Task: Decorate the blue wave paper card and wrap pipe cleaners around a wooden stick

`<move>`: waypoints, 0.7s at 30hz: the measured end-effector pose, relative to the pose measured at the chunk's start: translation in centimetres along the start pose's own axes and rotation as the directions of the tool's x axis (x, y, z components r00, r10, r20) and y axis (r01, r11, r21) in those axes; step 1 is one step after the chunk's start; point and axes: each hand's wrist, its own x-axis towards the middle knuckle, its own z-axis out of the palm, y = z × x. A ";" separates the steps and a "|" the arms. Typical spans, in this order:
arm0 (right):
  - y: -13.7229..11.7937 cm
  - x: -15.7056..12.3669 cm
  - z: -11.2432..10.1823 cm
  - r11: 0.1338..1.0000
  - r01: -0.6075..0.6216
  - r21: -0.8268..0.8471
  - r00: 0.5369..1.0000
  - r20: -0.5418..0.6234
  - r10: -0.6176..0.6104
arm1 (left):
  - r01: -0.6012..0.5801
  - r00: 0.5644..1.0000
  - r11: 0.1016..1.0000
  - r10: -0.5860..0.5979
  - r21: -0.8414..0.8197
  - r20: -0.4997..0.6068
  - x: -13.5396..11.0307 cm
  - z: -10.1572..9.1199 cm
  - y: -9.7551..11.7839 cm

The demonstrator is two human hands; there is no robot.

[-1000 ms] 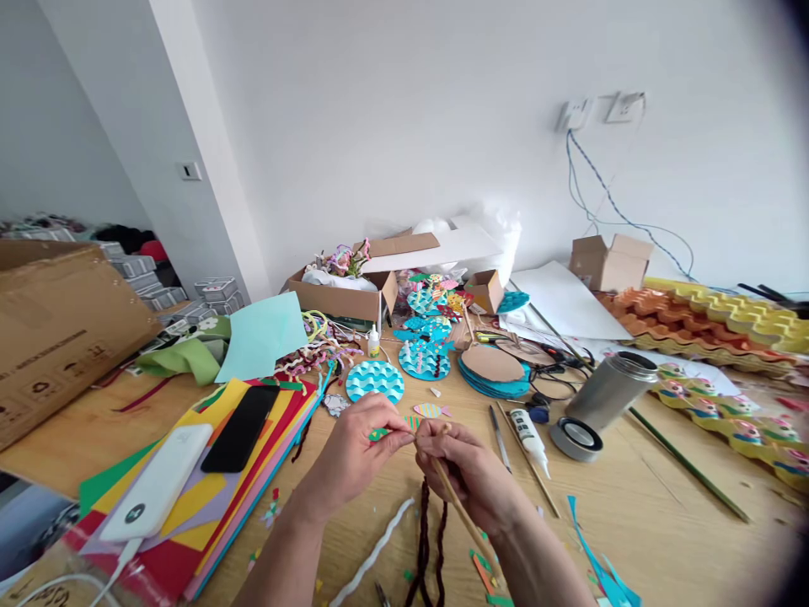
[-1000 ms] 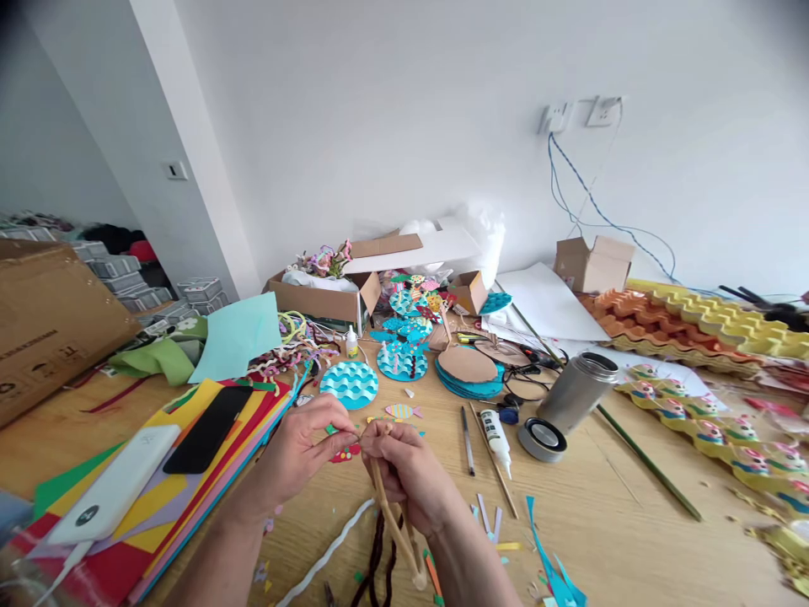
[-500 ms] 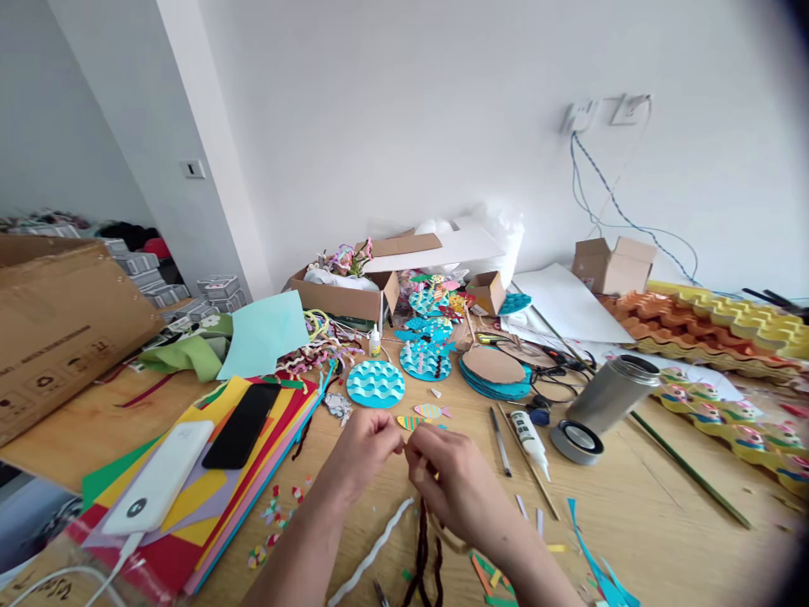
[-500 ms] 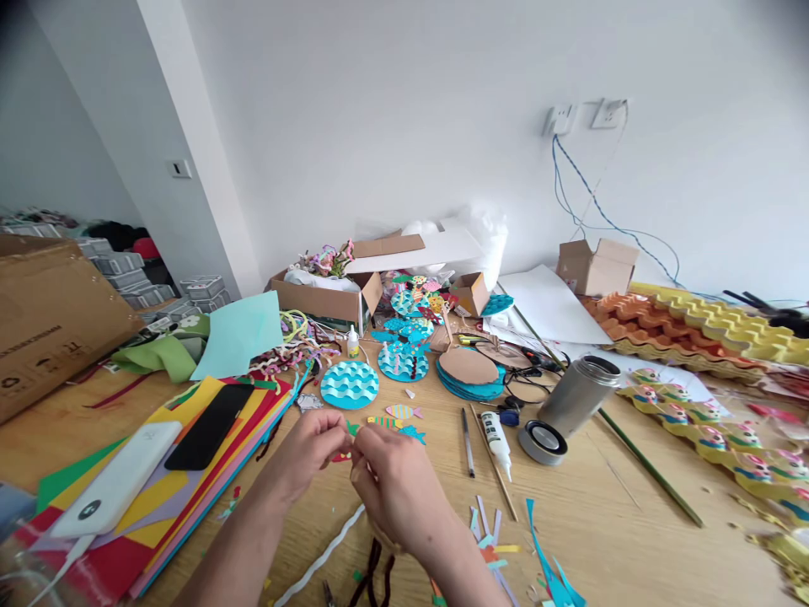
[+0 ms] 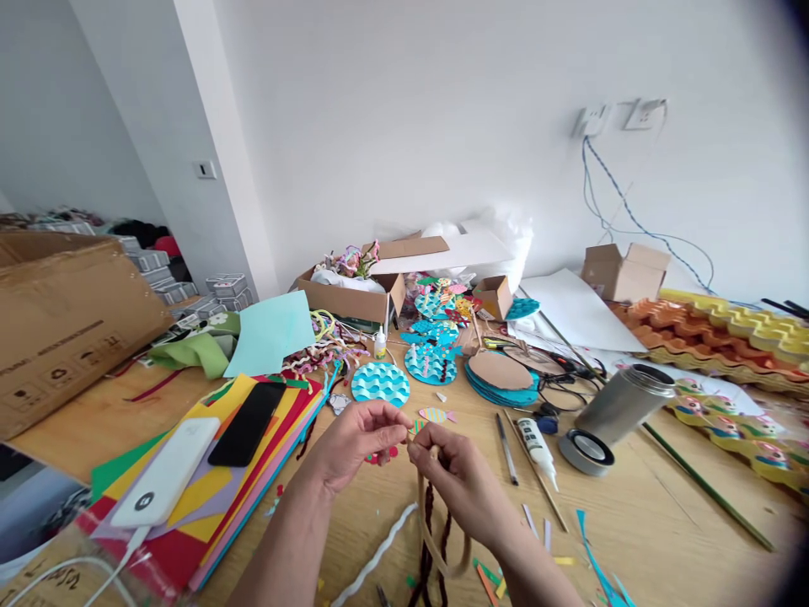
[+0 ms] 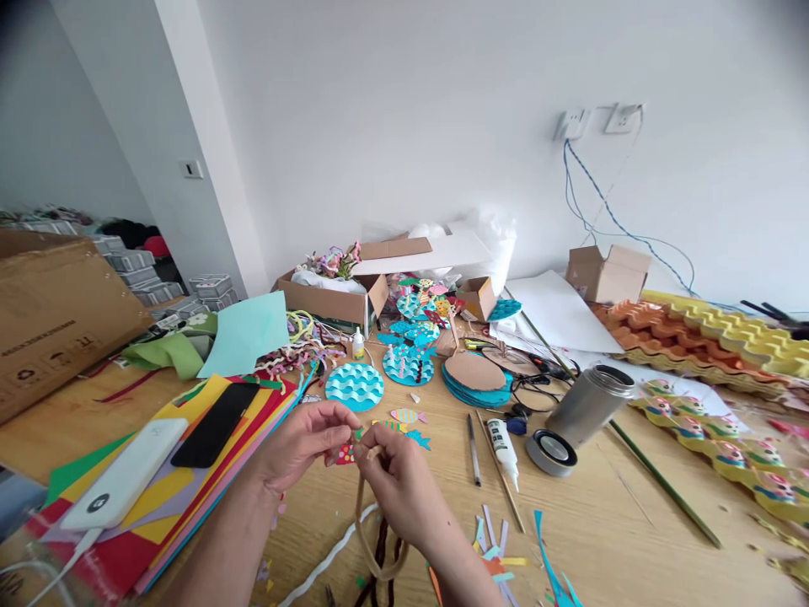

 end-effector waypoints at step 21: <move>0.5 0.0 0.4 0.984 0.005 -0.178 1.000 -0.021 -0.009 | 0.009 0.988 0.962 0.034 0.272 -0.153 0.6 0.6 -0.7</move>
